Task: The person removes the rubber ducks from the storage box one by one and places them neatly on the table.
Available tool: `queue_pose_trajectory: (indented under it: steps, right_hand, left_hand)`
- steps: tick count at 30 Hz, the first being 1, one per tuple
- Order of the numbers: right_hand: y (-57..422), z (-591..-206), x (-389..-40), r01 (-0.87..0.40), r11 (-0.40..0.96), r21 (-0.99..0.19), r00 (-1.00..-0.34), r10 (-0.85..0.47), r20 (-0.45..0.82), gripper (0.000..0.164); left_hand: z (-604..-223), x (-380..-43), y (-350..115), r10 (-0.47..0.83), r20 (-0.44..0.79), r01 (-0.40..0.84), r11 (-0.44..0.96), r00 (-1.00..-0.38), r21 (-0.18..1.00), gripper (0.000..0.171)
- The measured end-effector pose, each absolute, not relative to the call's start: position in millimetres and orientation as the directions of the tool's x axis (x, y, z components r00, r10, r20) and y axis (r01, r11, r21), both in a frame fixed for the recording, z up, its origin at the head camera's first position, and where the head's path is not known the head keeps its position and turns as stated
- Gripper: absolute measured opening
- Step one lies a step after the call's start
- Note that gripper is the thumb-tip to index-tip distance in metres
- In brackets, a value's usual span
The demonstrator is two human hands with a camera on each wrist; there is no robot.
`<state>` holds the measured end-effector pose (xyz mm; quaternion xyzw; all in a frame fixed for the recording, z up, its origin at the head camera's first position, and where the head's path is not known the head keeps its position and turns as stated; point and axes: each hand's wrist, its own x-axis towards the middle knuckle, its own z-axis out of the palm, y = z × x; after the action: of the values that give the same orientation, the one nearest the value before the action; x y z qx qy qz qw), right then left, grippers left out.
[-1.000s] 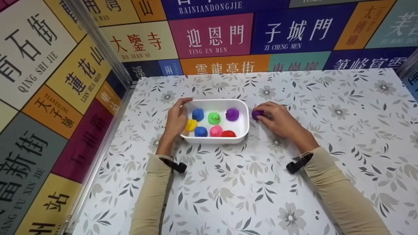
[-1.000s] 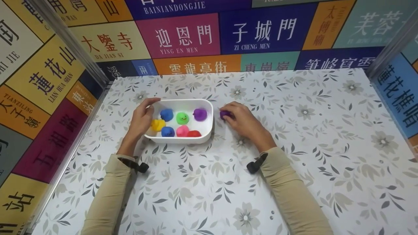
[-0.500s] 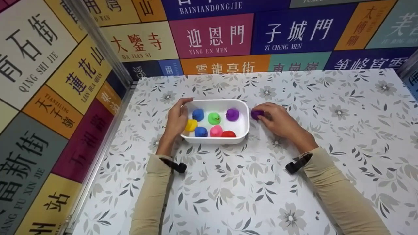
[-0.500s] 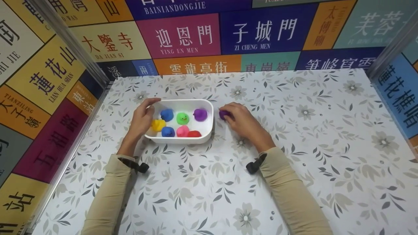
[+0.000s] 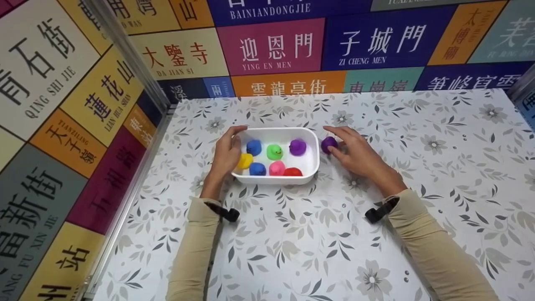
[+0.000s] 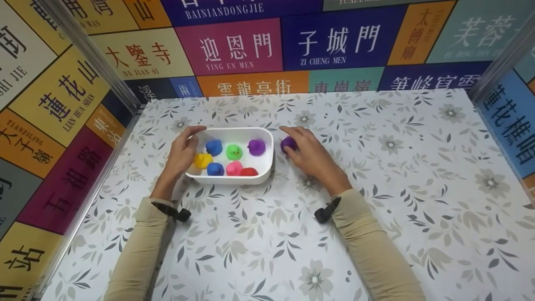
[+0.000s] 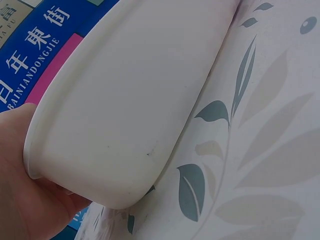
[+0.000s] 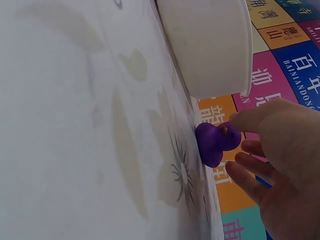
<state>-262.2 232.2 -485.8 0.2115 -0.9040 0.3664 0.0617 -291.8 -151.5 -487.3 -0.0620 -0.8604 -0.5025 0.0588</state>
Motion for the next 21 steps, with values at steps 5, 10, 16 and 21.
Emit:
queue_pose_trajectory:
  steps: [5, 10, 16, 21]
  right_hand:
    - [228, -478, -259, -0.418, 0.653, -0.631, -0.908, -0.313, 0.278, 0.059]
    - [217, -471, -256, -0.464, 0.645, -0.607, -0.886, -0.324, 0.333, 0.051]
    - [201, -465, -254, -0.517, 0.609, -0.602, -0.856, -0.345, 0.386, 0.044]
    - [188, -460, -253, -0.527, 0.607, -0.595, -0.849, -0.341, 0.404, 0.041]
  left_hand:
    - [-488, -291, -152, 0.048, 0.171, 0.172, 0.485, -0.984, 0.857, 0.041]
    - [-487, -291, -152, 0.042, 0.16, 0.16, 0.492, -0.986, 0.856, 0.041]
    - [-488, -290, -152, 0.041, 0.173, 0.171, 0.487, -0.984, 0.857, 0.041]
    - [-487, -290, -151, 0.039, 0.166, 0.164, 0.481, -0.985, 0.861, 0.042]
